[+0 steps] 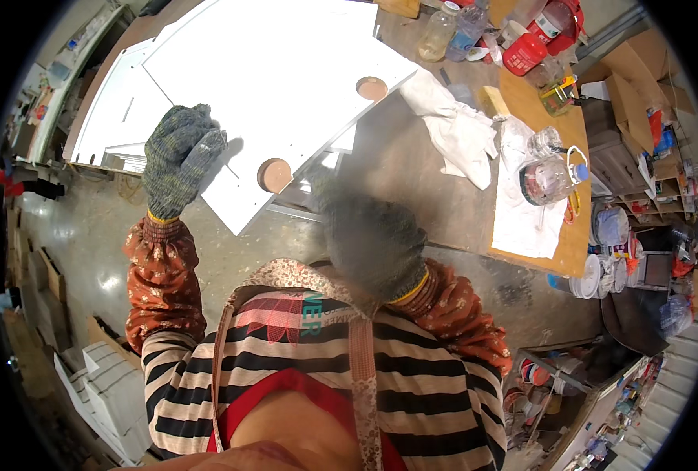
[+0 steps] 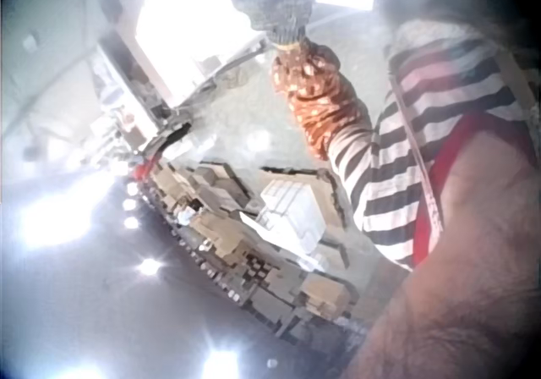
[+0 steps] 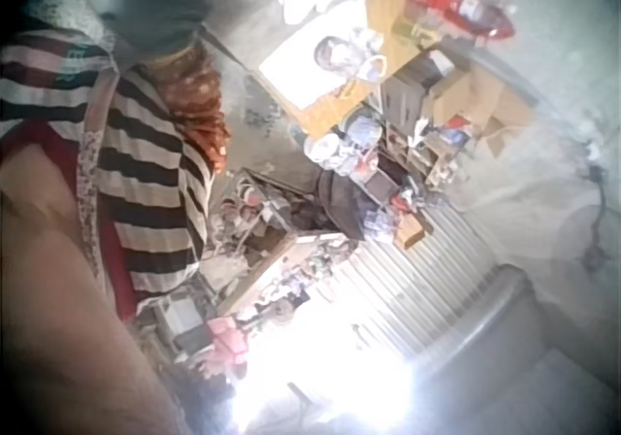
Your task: The person wipes white wooden cabinet doors with a cloth, lifting and turning them over on a workbench.
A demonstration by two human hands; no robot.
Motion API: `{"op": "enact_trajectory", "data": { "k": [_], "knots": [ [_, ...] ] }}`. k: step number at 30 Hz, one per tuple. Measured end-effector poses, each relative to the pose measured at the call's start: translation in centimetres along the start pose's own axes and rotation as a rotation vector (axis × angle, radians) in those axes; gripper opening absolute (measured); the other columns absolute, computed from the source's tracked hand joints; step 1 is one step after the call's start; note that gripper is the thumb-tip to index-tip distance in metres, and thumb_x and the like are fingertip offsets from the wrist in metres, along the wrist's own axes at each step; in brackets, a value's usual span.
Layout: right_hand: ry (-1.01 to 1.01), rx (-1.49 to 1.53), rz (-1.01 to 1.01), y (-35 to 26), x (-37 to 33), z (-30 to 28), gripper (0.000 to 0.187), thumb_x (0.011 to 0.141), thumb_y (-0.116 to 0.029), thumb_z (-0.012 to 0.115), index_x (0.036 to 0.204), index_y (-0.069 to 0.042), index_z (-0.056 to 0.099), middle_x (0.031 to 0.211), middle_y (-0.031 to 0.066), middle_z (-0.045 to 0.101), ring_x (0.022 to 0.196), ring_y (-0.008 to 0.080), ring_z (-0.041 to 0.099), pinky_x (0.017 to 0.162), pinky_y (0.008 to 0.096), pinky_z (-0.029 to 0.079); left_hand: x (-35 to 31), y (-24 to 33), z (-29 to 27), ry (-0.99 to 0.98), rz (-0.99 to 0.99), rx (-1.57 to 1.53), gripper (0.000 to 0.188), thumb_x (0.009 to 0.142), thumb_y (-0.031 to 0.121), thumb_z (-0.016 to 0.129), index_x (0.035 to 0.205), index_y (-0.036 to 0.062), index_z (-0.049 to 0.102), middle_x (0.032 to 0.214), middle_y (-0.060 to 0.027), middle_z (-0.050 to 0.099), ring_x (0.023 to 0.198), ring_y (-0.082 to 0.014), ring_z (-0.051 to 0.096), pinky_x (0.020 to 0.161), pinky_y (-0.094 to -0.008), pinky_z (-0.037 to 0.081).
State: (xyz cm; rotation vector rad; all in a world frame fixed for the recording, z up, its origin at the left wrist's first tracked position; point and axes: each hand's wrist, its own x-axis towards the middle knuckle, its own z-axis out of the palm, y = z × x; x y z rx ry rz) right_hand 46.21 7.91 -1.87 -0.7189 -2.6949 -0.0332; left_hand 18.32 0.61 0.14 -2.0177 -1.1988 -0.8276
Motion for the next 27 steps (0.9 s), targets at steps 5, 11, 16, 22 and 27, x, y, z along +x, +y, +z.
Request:
{"op": "enact_trajectory", "data": {
  "k": [5, 11, 16, 22, 27],
  "knots": [
    [0.159, -0.059, -0.026, -0.4, 0.0, 0.7, 0.044, 0.083, -0.021, 0.058, 0.127, -0.021, 0.054, 0.06, 0.0053, 0.057, 0.041, 0.0173, 0.052, 0.04, 0.0321, 0.044, 0.2, 0.0, 0.2, 0.024, -0.029, -0.014, 0.028, 0.063, 0.013, 0.083, 0.084, 0.0111, 0.065, 0.072, -0.0047, 0.063, 0.069, -0.0213, 0.063, 0.063, -0.036, 0.054],
    [0.06, 0.01, -0.059, 0.0, -0.2, 0.7, 0.049, 0.081, -0.017, 0.059, 0.13, -0.021, 0.052, 0.059, 0.0049, 0.057, 0.042, 0.0178, 0.053, 0.039, 0.0325, 0.044, -1.6, -0.4, -0.2, -0.092, -0.038, -0.077, 0.04, 0.072, 0.001, 0.072, 0.108, 0.0118, 0.059, 0.096, -0.0094, 0.064, 0.097, -0.0288, 0.063, 0.083, -0.0429, 0.052],
    [0.025, -0.029, -0.001, -0.6, 0.0, 0.6, 0.048, 0.081, -0.015, 0.059, 0.128, -0.019, 0.052, 0.059, 0.0057, 0.058, 0.045, 0.0193, 0.057, 0.042, 0.0347, 0.046, -1.6, -0.4, -0.2, -0.098, -0.041, -0.069, 0.04, 0.071, 0.003, 0.072, 0.108, 0.0128, 0.059, 0.097, -0.0088, 0.064, 0.097, -0.029, 0.062, 0.083, -0.0433, 0.052],
    [-0.135, 0.045, 0.011, -0.9, 0.5, -0.1, 0.048, 0.078, -0.019, 0.062, 0.125, -0.013, 0.053, 0.067, 0.0075, 0.061, 0.051, 0.0229, 0.059, 0.046, 0.036, 0.048, -1.1, -0.3, -0.2, -0.057, -0.008, -0.035, 0.036, 0.069, 0.006, 0.076, 0.1, 0.0122, 0.06, 0.088, -0.0069, 0.064, 0.087, -0.0262, 0.063, 0.076, -0.0405, 0.052],
    [-0.082, 0.195, -0.115, -0.2, -0.1, -0.5, 0.043, 0.079, -0.02, 0.059, 0.119, -0.005, 0.053, 0.074, 0.0084, 0.062, 0.055, 0.0234, 0.06, 0.048, 0.037, 0.049, 0.0, 0.0, 0.2, 0.053, 0.023, -0.006, 0.027, 0.063, 0.013, 0.082, 0.084, 0.0105, 0.064, 0.071, -0.0045, 0.063, 0.065, -0.0204, 0.062, 0.061, -0.0346, 0.053]
  ]
}}
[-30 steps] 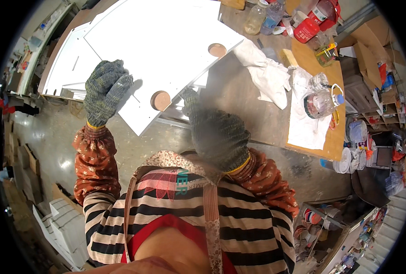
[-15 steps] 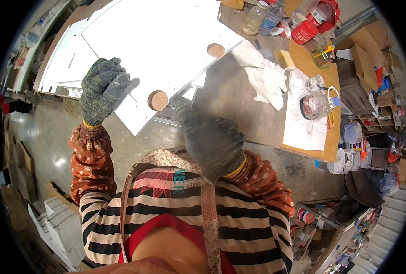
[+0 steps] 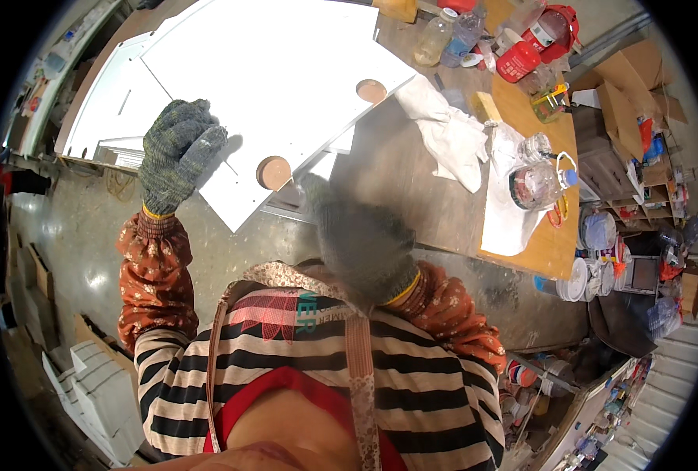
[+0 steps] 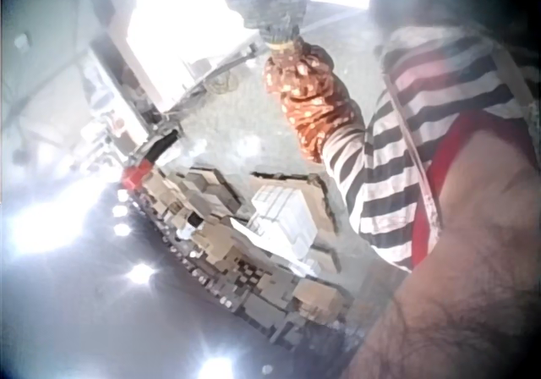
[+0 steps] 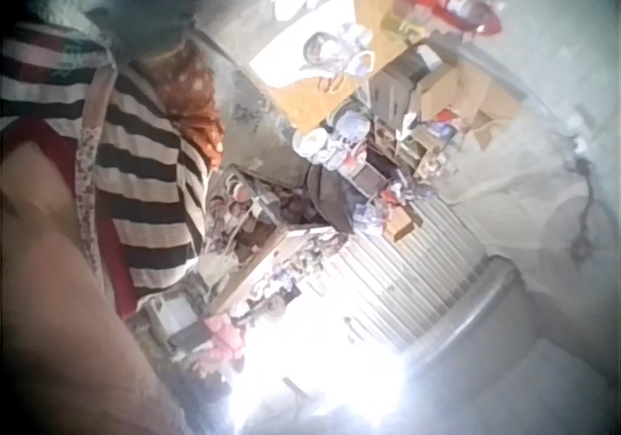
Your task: The person wipes white wooden cabinet doors with a cloth, lifting and turning them over on a workbench.
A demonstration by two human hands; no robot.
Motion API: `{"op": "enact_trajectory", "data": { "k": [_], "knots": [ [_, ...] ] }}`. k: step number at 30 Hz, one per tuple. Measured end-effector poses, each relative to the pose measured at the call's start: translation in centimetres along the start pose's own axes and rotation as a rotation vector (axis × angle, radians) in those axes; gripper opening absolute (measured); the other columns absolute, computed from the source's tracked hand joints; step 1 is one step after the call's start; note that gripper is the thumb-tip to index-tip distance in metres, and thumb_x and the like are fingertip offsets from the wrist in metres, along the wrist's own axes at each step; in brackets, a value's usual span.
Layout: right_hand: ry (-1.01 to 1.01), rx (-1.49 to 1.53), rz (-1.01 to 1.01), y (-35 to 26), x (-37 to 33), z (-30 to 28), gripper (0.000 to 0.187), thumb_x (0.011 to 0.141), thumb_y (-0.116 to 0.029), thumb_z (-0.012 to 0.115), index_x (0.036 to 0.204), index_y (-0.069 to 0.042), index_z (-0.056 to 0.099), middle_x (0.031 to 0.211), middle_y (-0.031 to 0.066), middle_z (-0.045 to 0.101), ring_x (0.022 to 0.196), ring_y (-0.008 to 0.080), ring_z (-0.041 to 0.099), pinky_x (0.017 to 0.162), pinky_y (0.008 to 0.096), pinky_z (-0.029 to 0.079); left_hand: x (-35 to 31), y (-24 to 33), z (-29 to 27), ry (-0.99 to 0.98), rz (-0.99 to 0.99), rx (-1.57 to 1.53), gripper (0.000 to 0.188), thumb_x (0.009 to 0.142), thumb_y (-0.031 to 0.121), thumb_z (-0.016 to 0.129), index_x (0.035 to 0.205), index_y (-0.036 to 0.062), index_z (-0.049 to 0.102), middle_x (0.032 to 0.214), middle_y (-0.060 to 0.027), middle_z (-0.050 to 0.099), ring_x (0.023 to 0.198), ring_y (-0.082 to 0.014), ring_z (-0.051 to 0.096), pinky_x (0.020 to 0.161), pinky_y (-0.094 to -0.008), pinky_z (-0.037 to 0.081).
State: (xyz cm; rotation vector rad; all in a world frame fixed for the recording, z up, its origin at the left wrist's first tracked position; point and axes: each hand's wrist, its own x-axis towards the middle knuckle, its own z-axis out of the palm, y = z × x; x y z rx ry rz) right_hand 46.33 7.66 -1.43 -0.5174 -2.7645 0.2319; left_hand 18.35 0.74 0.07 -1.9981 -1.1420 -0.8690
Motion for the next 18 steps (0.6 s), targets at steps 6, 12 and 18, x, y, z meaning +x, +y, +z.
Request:
{"op": "enact_trajectory", "data": {
  "k": [6, 12, 18],
  "knots": [
    [-0.145, -0.102, 0.103, -0.7, 0.4, -1.1, 0.036, 0.082, -0.018, 0.055, 0.114, -0.002, 0.054, 0.077, 0.0083, 0.06, 0.059, 0.0223, 0.061, 0.049, 0.0377, 0.049, 0.3, 0.1, 0.0, -0.016, -0.057, 0.005, 0.025, 0.064, 0.014, 0.082, 0.082, 0.0102, 0.064, 0.07, -0.0043, 0.062, 0.064, -0.0202, 0.062, 0.058, -0.0341, 0.052],
    [0.102, -0.125, -0.046, 0.7, 0.4, 0.8, 0.041, 0.08, -0.025, 0.059, 0.115, -0.005, 0.055, 0.071, 0.0073, 0.059, 0.051, 0.0215, 0.056, 0.047, 0.037, 0.048, -2.0, -0.5, -0.3, -0.164, -0.08, -0.062, 0.03, 0.075, 0.006, 0.071, 0.102, 0.0103, 0.062, 0.094, -0.0074, 0.064, 0.098, -0.0268, 0.062, 0.086, -0.042, 0.05],
    [-0.098, -0.119, 0.031, 0.7, -0.3, 1.8, 0.037, 0.083, -0.021, 0.055, 0.116, -0.004, 0.054, 0.085, 0.0084, 0.059, 0.066, 0.0227, 0.058, 0.057, 0.0378, 0.048, -1.4, -0.2, -0.4, -0.177, -0.091, -0.059, 0.038, 0.069, 0.002, 0.074, 0.104, 0.0074, 0.06, 0.092, -0.0095, 0.064, 0.091, -0.0298, 0.064, 0.078, -0.0441, 0.053]
  ]
}}
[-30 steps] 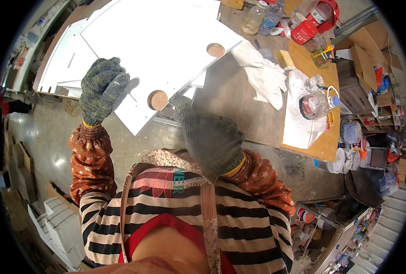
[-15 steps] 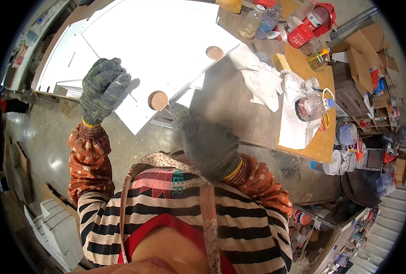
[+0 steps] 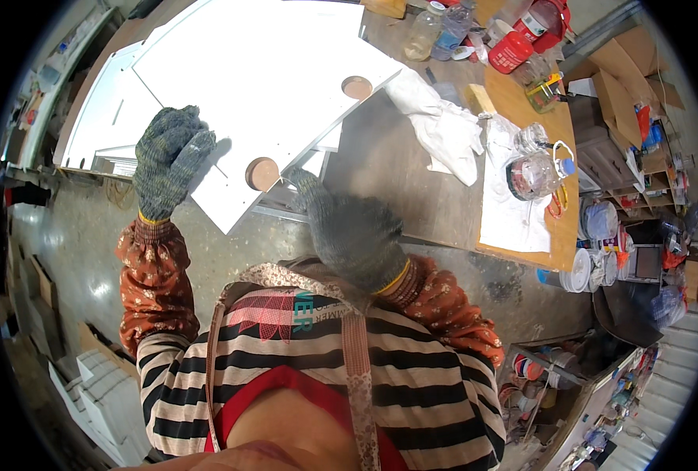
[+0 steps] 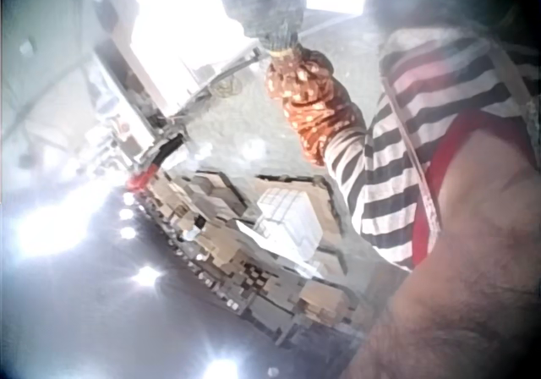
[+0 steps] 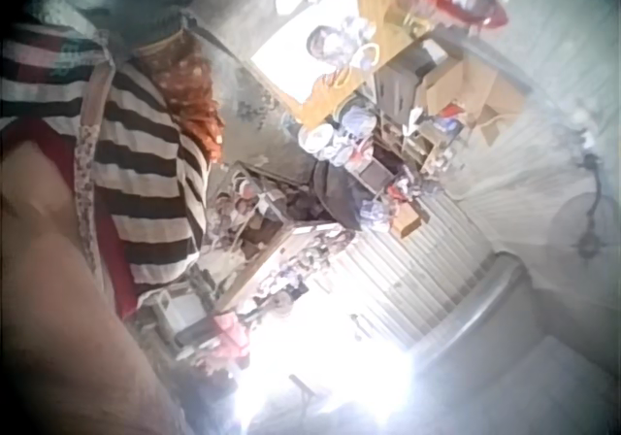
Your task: The person wipes white wooden cabinet doors with a cloth, lifting and turning them over on a workbench.
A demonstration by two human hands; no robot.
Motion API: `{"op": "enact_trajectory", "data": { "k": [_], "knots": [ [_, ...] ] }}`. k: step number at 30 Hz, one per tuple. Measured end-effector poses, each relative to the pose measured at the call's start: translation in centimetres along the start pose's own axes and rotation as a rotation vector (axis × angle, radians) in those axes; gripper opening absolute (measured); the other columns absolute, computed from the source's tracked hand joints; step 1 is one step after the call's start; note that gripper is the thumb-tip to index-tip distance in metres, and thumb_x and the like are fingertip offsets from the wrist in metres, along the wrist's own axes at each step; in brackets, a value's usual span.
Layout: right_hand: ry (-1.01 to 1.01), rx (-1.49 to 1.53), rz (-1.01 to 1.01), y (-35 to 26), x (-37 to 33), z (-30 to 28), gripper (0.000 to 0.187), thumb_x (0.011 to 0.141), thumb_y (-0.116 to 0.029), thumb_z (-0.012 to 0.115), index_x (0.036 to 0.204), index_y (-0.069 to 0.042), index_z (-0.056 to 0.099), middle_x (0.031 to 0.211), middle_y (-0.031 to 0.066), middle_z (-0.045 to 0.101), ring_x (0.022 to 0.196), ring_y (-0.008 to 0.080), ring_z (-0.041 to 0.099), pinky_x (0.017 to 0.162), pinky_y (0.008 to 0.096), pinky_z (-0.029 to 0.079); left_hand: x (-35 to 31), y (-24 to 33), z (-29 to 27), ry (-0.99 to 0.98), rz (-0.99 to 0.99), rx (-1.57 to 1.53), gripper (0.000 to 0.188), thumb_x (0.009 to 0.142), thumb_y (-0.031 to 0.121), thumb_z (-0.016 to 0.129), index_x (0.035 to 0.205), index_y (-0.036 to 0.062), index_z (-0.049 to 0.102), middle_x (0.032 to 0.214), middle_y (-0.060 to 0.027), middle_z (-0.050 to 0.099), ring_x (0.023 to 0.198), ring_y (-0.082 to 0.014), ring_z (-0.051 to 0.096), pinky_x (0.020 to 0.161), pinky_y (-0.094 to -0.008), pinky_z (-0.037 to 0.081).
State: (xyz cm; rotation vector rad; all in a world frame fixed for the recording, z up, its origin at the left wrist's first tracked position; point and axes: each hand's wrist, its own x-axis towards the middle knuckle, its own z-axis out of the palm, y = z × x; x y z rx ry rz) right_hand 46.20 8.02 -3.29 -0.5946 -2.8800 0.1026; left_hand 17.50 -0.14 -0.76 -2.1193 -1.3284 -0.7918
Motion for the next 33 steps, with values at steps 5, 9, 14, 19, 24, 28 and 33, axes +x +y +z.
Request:
{"op": "enact_trajectory", "data": {
  "k": [5, 9, 14, 19, 24, 28, 33],
  "knots": [
    [-0.152, 0.339, -0.015, 1.8, -1.0, 2.8, 0.051, 0.086, -0.034, 0.061, 0.127, -0.005, 0.05, 0.12, 0.0109, 0.055, 0.104, 0.027, 0.055, 0.087, 0.0407, 0.046, 0.9, 0.2, 0.0, 0.069, 0.037, 0.096, 0.029, 0.063, 0.014, 0.081, 0.088, 0.0111, 0.066, 0.076, -0.0058, 0.064, 0.078, -0.0222, 0.064, 0.069, -0.0385, 0.055],
    [0.056, 0.501, -0.059, 2.3, -0.9, 3.3, 0.052, 0.083, -0.03, 0.06, 0.128, -0.007, 0.05, 0.115, 0.0113, 0.054, 0.101, 0.0252, 0.054, 0.084, 0.0406, 0.045, 0.6, 0.6, 0.3, 0.067, -0.113, 0.035, 0.033, 0.062, 0.012, 0.08, 0.092, 0.0107, 0.067, 0.078, -0.007, 0.064, 0.082, -0.0249, 0.064, 0.07, -0.0395, 0.055],
    [0.208, -0.026, -0.094, 0.9, 0.1, -0.9, 0.055, 0.075, -0.024, 0.06, 0.128, -0.012, 0.051, 0.091, 0.0058, 0.055, 0.08, 0.0224, 0.054, 0.066, 0.0414, 0.045, 0.4, 0.0, 0.1, 0.029, -0.004, 0.069, 0.034, 0.062, 0.012, 0.08, 0.093, 0.0099, 0.066, 0.081, -0.0067, 0.064, 0.082, -0.0254, 0.064, 0.07, -0.0396, 0.055],
    [0.453, -0.142, -0.138, 1.6, 0.4, -0.1, 0.057, 0.072, -0.027, 0.061, 0.128, -0.015, 0.052, 0.091, 0.0027, 0.052, 0.08, 0.0222, 0.051, 0.066, 0.0396, 0.042, 0.6, 0.2, 0.3, 0.08, 0.018, 0.074, 0.036, 0.061, 0.011, 0.08, 0.094, 0.0096, 0.066, 0.081, -0.0064, 0.064, 0.082, -0.0248, 0.064, 0.071, -0.0397, 0.055],
    [0.492, -0.262, -0.168, 2.4, -0.3, 2.3, 0.053, 0.077, -0.039, 0.055, 0.124, -0.014, 0.054, 0.102, 0.0053, 0.054, 0.086, 0.0236, 0.052, 0.072, 0.0405, 0.042, 0.1, -0.3, 0.1, 0.029, 0.069, 0.109, 0.037, 0.06, 0.011, 0.08, 0.095, 0.0108, 0.067, 0.081, -0.007, 0.066, 0.082, -0.0239, 0.065, 0.072, -0.0399, 0.054],
    [0.457, -0.482, -0.209, 2.7, -0.4, 2.4, 0.068, 0.077, -0.066, 0.05, 0.121, -0.014, 0.055, 0.11, 0.0079, 0.053, 0.092, 0.0251, 0.053, 0.076, 0.041, 0.041, 0.2, -0.4, 0.1, 0.012, 0.009, 0.049, 0.035, 0.062, 0.011, 0.079, 0.095, 0.0113, 0.067, 0.081, -0.0072, 0.067, 0.081, -0.0236, 0.066, 0.073, -0.0398, 0.054],
    [0.634, -0.538, -0.217, 3.1, -0.5, 3.7, 0.061, 0.085, -0.05, 0.046, 0.134, -0.013, 0.046, 0.123, 0.0116, 0.052, 0.105, 0.0264, 0.052, 0.091, 0.0409, 0.041, 0.6, -0.2, -0.1, 0.01, 0.045, 0.063, 0.034, 0.063, 0.011, 0.079, 0.095, 0.0109, 0.067, 0.079, -0.0073, 0.066, 0.076, -0.0234, 0.065, 0.072, -0.0395, 0.054]
  ]
}}
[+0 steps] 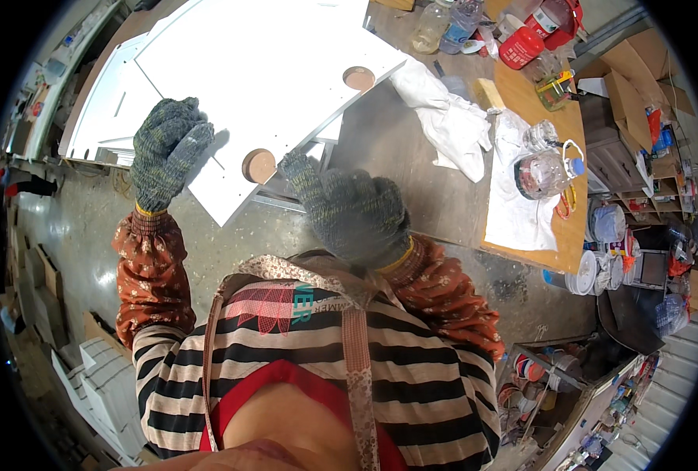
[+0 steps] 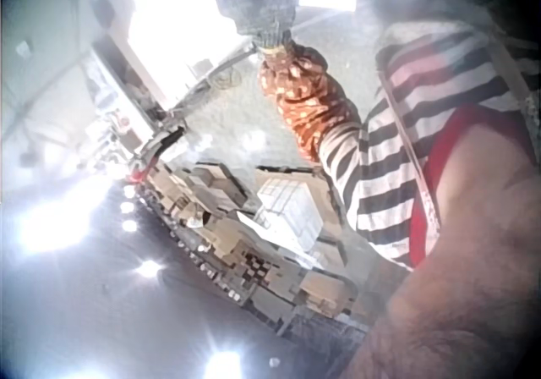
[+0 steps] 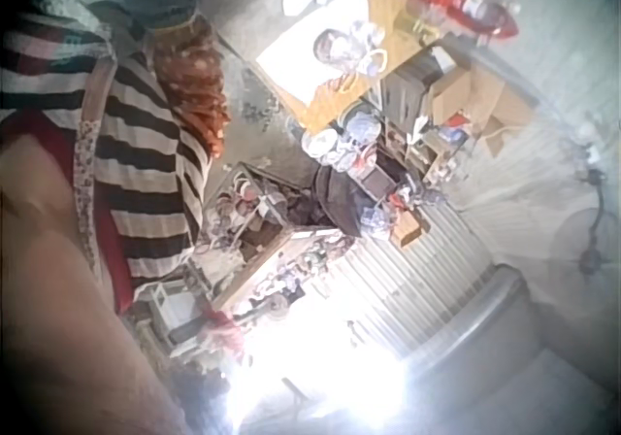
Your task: The person wipes white wooden cabinet doors with a cloth, lifting and turning them over on a workbench.
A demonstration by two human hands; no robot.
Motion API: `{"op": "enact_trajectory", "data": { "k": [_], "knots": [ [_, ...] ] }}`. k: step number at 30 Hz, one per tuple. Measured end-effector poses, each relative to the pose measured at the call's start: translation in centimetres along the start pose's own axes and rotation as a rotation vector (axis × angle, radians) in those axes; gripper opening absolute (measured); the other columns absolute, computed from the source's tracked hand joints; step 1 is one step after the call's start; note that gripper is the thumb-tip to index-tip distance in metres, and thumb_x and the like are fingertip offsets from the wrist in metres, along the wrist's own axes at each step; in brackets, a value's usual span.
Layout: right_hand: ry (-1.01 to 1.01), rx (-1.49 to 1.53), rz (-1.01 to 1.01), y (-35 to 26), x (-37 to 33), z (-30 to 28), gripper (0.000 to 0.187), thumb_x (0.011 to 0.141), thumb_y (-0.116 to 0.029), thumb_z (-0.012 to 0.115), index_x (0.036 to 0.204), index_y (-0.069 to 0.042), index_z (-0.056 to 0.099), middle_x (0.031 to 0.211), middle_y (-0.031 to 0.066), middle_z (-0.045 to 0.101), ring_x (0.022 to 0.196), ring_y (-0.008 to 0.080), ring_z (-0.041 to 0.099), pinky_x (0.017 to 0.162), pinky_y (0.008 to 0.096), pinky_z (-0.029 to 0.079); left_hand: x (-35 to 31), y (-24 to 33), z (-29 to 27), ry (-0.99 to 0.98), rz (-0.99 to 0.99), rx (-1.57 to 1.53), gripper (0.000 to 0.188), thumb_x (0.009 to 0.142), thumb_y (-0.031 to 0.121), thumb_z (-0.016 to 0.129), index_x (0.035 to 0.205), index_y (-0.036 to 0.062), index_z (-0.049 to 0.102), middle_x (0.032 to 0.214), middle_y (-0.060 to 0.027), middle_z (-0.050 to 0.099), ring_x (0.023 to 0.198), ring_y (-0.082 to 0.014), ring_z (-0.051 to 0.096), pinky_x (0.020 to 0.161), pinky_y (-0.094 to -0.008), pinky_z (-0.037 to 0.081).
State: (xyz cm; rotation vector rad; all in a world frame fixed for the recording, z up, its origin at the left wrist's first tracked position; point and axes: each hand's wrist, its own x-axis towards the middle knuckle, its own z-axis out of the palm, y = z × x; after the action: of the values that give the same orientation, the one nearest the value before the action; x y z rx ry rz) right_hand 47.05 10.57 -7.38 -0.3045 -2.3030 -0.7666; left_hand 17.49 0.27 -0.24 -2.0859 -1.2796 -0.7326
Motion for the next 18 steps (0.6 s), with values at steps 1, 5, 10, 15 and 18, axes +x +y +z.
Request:
{"op": "enact_trajectory", "data": {
  "k": [1, 5, 10, 15, 18],
  "knots": [
    [-0.035, 0.039, 0.038, -0.2, 0.6, -0.5, 0.052, 0.088, -0.037, 0.047, 0.134, -0.013, 0.045, 0.12, 0.0105, 0.053, 0.103, 0.026, 0.053, 0.089, 0.0412, 0.044, 0.1, 0.0, 0.0, 0.013, 0.016, -0.002, 0.033, 0.063, 0.011, 0.08, 0.094, 0.0108, 0.067, 0.079, -0.0072, 0.066, 0.076, -0.0234, 0.065, 0.071, -0.0394, 0.054],
    [-0.078, 0.567, 0.172, 3.4, 0.7, 1.6, 0.046, 0.09, -0.02, 0.054, 0.133, -0.008, 0.044, 0.116, 0.0101, 0.056, 0.103, 0.0243, 0.055, 0.09, 0.0378, 0.047, 0.3, 0.2, 0.1, 0.064, 0.041, 0.009, 0.03, 0.063, 0.011, 0.08, 0.09, 0.0102, 0.066, 0.078, -0.0072, 0.065, 0.074, -0.0233, 0.065, 0.07, -0.0388, 0.055],
    [-0.091, 0.966, 0.253, 4.3, 2.4, 0.2, 0.044, 0.083, -0.019, 0.062, 0.123, -0.004, 0.051, 0.11, 0.0122, 0.059, 0.099, 0.024, 0.058, 0.086, 0.0361, 0.049, -0.9, -0.2, -0.1, -0.031, -0.015, -0.056, 0.033, 0.072, 0.005, 0.071, 0.103, 0.0085, 0.06, 0.095, -0.0099, 0.065, 0.095, -0.0292, 0.063, 0.082, -0.0438, 0.052],
    [-0.299, 0.892, 0.179, 2.8, 2.5, -2.2, 0.038, 0.079, -0.021, 0.064, 0.111, -0.002, 0.058, 0.101, 0.0129, 0.06, 0.091, 0.0254, 0.059, 0.076, 0.0381, 0.049, -1.0, -0.2, 0.3, -0.025, -0.011, -0.05, 0.025, 0.075, 0.01, 0.069, 0.099, 0.0089, 0.063, 0.095, -0.0102, 0.065, 0.097, -0.0288, 0.063, 0.086, -0.0442, 0.049],
    [-0.403, 0.995, 0.202, 2.0, 2.6, -2.5, 0.037, 0.08, -0.021, 0.062, 0.112, -0.002, 0.056, 0.099, 0.0115, 0.06, 0.088, 0.0254, 0.059, 0.075, 0.0378, 0.049, -1.4, -0.1, 0.4, -0.024, -0.053, -0.034, 0.021, 0.077, 0.012, 0.068, 0.097, 0.0091, 0.064, 0.095, -0.0098, 0.065, 0.099, -0.028, 0.062, 0.088, -0.044, 0.048]
  ]
}}
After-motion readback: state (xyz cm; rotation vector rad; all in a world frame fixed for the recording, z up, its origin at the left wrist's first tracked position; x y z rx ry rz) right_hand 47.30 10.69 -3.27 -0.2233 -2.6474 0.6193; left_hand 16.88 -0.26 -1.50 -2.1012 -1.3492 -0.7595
